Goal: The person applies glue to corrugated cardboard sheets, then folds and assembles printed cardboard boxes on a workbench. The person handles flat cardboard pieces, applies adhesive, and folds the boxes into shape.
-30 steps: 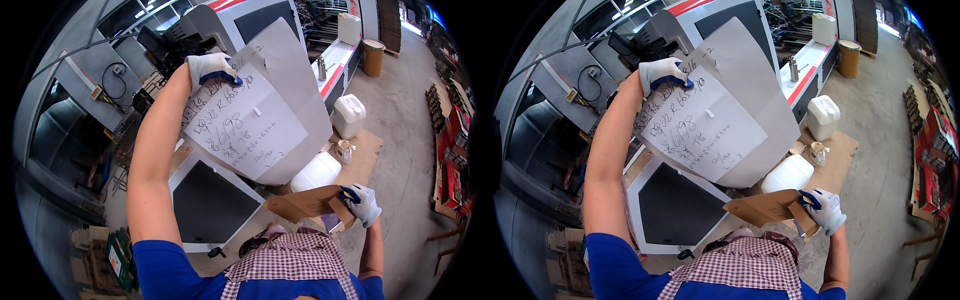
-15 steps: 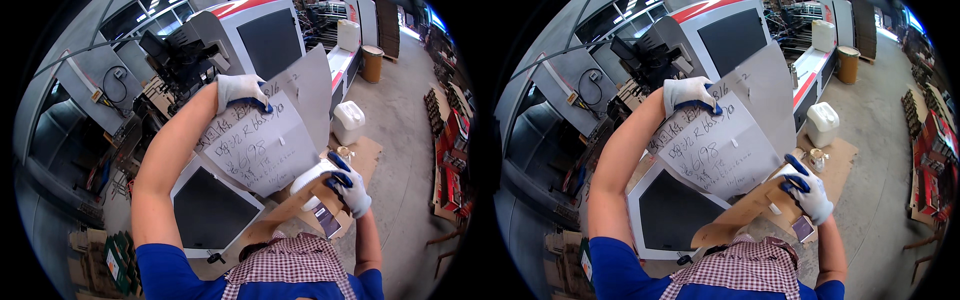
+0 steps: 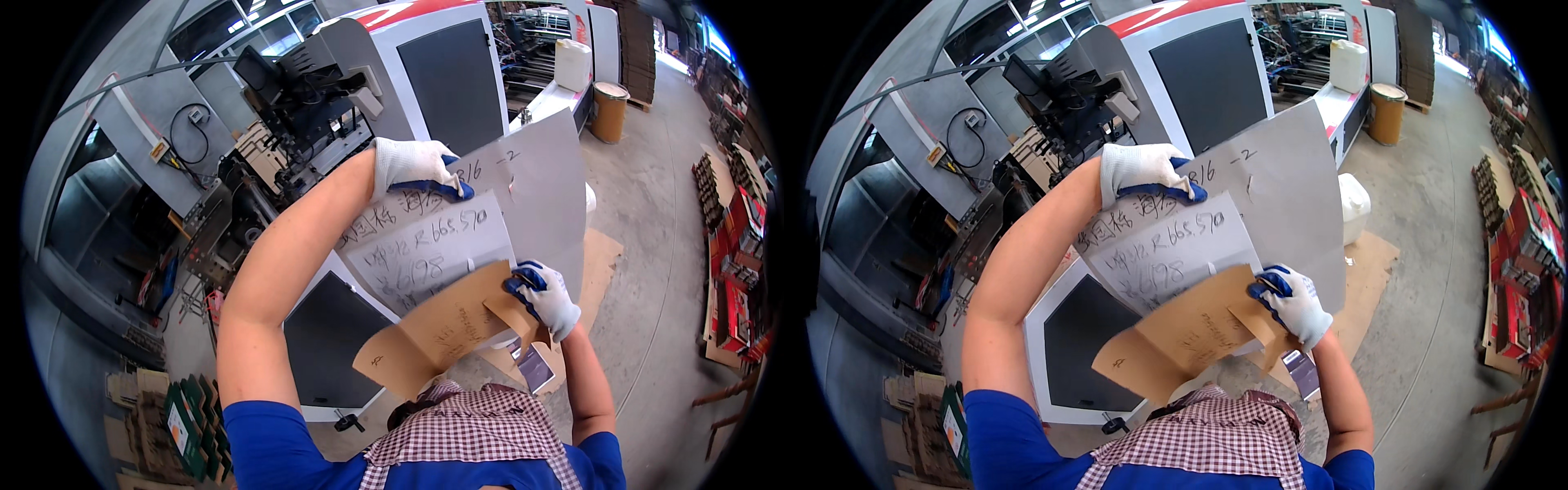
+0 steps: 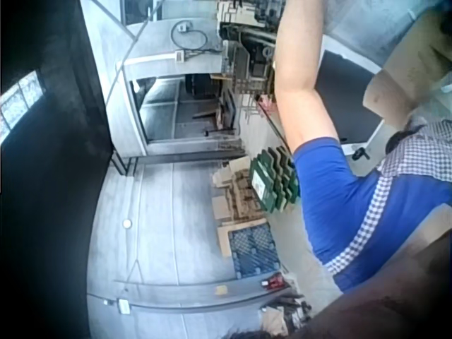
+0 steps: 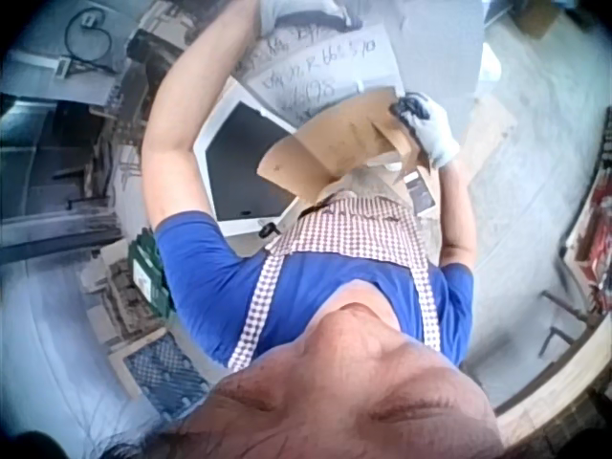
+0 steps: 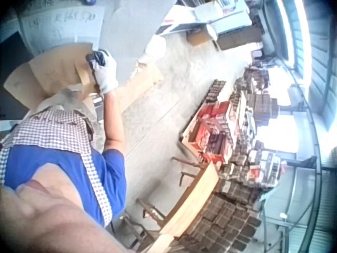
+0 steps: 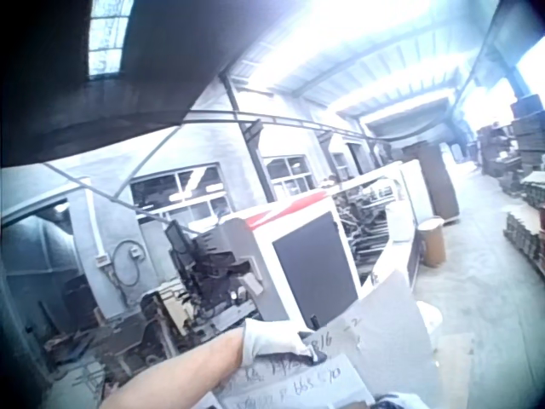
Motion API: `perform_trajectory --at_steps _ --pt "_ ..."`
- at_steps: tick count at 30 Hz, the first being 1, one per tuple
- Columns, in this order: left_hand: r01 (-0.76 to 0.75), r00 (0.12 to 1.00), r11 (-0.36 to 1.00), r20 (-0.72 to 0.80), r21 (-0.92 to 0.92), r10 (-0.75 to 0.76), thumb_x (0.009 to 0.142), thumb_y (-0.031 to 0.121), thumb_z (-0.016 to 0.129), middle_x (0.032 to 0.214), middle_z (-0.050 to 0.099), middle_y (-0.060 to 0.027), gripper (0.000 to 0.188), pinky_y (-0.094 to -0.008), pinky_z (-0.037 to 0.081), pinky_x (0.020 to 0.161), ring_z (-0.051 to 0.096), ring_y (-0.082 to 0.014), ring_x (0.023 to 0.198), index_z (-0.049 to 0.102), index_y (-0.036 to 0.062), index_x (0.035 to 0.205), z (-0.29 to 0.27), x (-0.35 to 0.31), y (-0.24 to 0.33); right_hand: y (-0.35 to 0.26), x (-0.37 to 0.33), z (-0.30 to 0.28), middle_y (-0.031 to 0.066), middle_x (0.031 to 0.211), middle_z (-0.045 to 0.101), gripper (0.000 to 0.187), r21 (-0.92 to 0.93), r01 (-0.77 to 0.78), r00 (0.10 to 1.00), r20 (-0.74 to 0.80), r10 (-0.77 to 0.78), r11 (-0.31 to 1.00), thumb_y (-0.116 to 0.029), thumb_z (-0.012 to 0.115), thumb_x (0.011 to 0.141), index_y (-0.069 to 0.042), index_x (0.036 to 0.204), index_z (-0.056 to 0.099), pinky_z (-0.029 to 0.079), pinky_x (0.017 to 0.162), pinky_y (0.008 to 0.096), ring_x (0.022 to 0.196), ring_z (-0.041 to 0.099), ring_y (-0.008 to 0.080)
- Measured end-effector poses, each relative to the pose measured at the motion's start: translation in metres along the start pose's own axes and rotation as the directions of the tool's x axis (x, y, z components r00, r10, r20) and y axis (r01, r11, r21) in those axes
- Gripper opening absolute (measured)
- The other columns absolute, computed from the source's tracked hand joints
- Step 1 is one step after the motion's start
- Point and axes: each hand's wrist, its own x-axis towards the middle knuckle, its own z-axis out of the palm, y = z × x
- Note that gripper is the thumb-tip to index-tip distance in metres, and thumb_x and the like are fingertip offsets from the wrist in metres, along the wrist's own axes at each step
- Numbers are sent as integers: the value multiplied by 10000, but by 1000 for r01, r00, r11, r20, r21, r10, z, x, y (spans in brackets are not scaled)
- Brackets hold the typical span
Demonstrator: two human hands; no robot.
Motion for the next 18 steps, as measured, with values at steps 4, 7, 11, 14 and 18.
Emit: perform_trajectory --at_steps 4,7,11,14,18 --pt "-1 999 999 -45 -54 -2 828 310 799 905 722 -62 424 -258 546 721 656 -94 758 719 -5 1100 -14 -7 -10 12 -28 -4 115 990 673 241 -179 40 999 -7 -42 983 -108 714 808 -68 1046 714 524 799 361 877 655 309" --pt "36 994 999 -107 -2 -36 834 293 780 933 730 -81 416 -252 555 730 681 -116 768 715 -4 1117 -25 -14 -9 14 -47 -9 96 992 672 244 -237 22 1000 -8 -25 971 -102 723 789 -82 1032 716 529 777 360 864 661 297" --pt "41 992 998 -121 53 -35 831 293 769 953 730 -82 419 -261 552 747 683 -124 774 714 3 1129 -35 -19 -5 14 -64 -14 76 1015 669 262 -303 77 996 -18 -86 950 -91 720 759 -112 1019 714 536 734 364 827 665 296" --pt "46 990 994 -135 104 -32 827 299 768 960 729 -83 430 -267 551 760 683 -129 777 711 6 1137 -38 -15 -11 11 -73 -15 69 1019 668 275 -345 88 995 -4 -96 934 -90 716 757 -122 1030 709 537 739 365 837 667 294" --pt "34 990 996 -138 78 -23 832 304 763 931 729 -76 437 -272 559 729 683 -130 764 709 1 1142 -36 -18 -8 14 -80 -16 67 1017 663 268 -357 109 993 -7 -120 928 -104 710 768 -115 1035 700 539 762 369 862 666 301"
